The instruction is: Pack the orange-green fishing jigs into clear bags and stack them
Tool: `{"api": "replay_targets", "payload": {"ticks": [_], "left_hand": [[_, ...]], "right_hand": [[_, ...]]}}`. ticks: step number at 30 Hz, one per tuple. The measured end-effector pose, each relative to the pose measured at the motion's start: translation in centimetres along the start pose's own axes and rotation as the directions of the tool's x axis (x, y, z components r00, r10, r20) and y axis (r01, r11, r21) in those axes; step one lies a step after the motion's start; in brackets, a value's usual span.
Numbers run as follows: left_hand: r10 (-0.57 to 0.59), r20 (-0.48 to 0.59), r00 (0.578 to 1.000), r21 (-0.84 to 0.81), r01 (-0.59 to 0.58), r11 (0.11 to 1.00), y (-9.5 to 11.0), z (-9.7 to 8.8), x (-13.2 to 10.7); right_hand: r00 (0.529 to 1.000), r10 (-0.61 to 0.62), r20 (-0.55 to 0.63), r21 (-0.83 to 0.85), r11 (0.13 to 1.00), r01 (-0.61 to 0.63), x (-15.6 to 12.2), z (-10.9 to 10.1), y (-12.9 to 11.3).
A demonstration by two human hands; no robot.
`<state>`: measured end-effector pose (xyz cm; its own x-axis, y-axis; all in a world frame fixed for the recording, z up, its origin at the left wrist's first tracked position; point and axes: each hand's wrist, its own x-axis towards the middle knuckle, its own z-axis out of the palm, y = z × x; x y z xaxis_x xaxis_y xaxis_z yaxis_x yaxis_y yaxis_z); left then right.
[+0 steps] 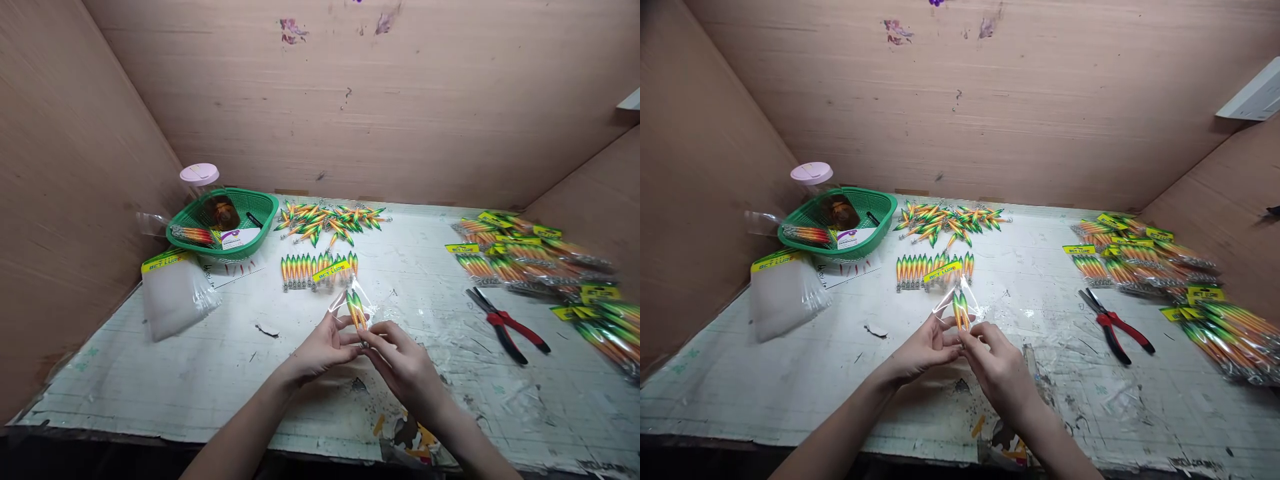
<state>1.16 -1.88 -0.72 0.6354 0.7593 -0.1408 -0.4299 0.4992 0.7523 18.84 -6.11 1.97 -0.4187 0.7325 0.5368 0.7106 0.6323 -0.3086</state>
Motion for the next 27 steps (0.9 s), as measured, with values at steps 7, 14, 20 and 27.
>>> {"api": "replay_targets", "payload": {"ticks": [7, 14, 20, 27], "left_hand": [[-0.016, -0.037, 0.999, -0.059, 0.014, 0.998, 0.1, 0.3, -0.1], [0.001, -0.071, 0.997, -0.095, -0.008, 0.995, 0.1, 0.9, -0.1], [0.05, -0.062, 0.997, -0.171, -0.06, 0.983, -0.2, 0.5, 0.2], [0.009, -0.085, 0.996, -0.247, -0.03, 0.968, -0.6, 0.3, 0.3]], "right_hand": [[0.994, -0.107, -0.026, -0.118, 0.988, 0.103, 0.0, 0.4, 0.1], [0.993, -0.111, -0.027, -0.126, 0.986, 0.107, 0.4, 0.8, 0.1], [0.995, -0.092, -0.029, -0.138, 0.987, 0.087, 0.6, 0.7, 0.2], [0.997, -0.031, -0.072, -0.097, 0.995, 0.024, 1.7, -0.4, -0.3]]}}
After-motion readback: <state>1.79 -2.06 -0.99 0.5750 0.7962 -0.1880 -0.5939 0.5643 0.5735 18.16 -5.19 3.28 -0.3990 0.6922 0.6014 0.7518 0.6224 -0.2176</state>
